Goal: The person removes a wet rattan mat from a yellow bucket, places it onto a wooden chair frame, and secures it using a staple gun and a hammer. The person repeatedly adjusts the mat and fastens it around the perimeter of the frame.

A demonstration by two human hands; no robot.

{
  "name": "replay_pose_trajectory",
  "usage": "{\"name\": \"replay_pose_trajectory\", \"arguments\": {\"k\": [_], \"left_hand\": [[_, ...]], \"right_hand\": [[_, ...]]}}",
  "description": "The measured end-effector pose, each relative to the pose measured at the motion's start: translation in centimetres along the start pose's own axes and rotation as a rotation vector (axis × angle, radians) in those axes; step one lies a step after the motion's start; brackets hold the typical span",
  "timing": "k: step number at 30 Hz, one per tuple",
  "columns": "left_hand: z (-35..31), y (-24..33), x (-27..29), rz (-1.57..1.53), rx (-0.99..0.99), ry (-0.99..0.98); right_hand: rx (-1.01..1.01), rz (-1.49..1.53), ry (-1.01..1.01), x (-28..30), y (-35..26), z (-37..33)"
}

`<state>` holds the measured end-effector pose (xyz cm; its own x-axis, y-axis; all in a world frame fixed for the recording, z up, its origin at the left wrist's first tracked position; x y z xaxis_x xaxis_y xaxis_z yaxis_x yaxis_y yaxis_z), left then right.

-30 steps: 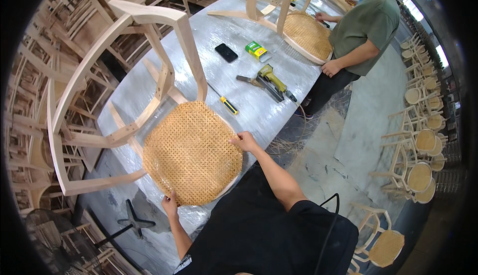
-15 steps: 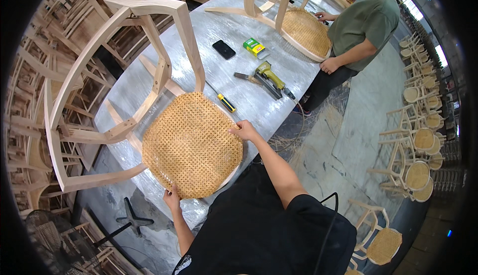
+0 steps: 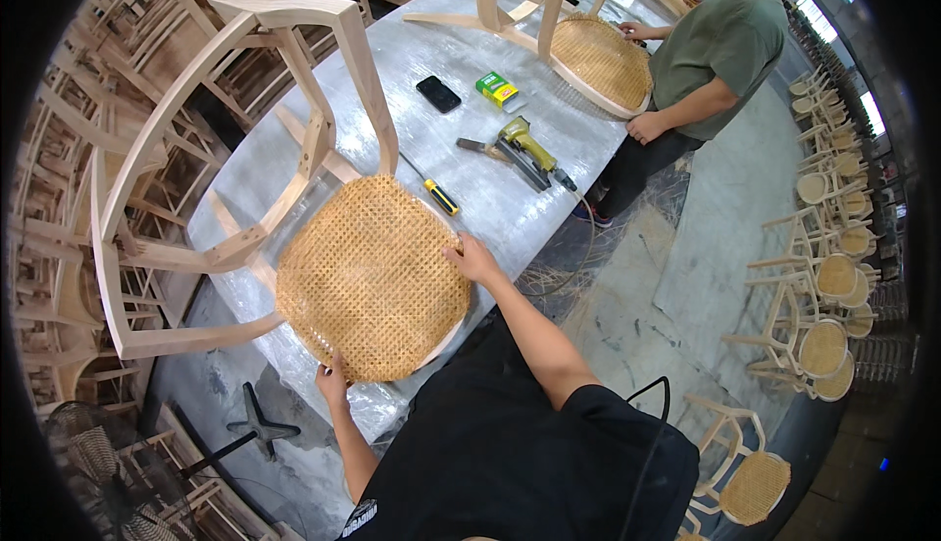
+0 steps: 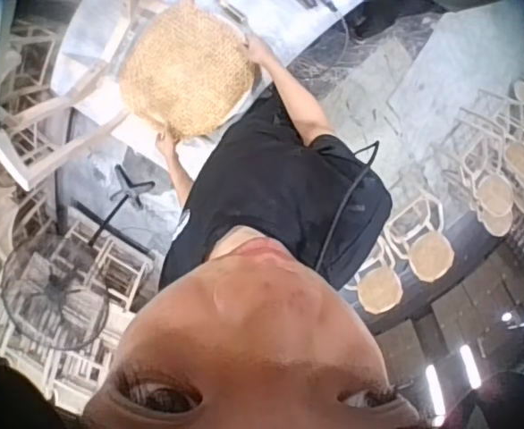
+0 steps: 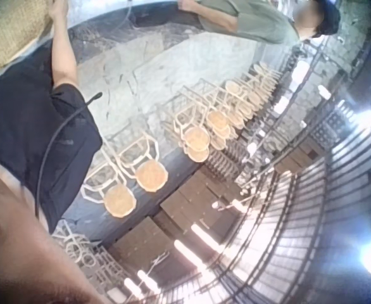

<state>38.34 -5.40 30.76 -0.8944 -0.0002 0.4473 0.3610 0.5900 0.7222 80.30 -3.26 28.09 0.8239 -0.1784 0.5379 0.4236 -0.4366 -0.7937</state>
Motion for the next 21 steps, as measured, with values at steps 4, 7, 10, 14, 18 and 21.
{"name": "replay_pose_trajectory", "arguments": {"k": [4,7,10,14,18,21], "left_hand": [[-0.2,0.0,0.1,0.092,0.012,0.086],[-0.7,1.4,1.5,0.369,-0.22,0.416],[-2.2,4.3,1.7,0.603,-0.65,0.668],[-4.1,9.1,-1.5,-0.001,-0.858,0.094],[-8.3,14.0,-6.8,-0.389,-0.77,-0.597],[-10.4,15.3,-9.9,-0.541,-0.759,-0.972]], "right_hand": [[0.128,-0.014,0.134,0.3,-1.1,-1.5],[0.185,-0.118,0.238,1.2,-2.7,-2.3],[0.473,-0.007,0.479,2.9,-5.2,-3.7],[0.022,0.776,-0.229,-2.3,-8.2,-4.8],[-0.361,1.393,-0.887,-8.4,-13.0,-9.6],[-0.176,1.418,-1.237,-9.4,-12.8,-10.0]]}}
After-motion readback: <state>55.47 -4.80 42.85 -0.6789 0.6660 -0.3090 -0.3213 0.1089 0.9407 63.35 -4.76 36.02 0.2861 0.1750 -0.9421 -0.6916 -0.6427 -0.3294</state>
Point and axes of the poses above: each hand's wrist, its own z-axis towards the middle knuckle, its own x-axis out of the back of the hand, y = z × x, the point moved 5 cm from there along z, towards the middle knuckle, and after that the axes turned 7 degrees about z, right-handed, at the moved point
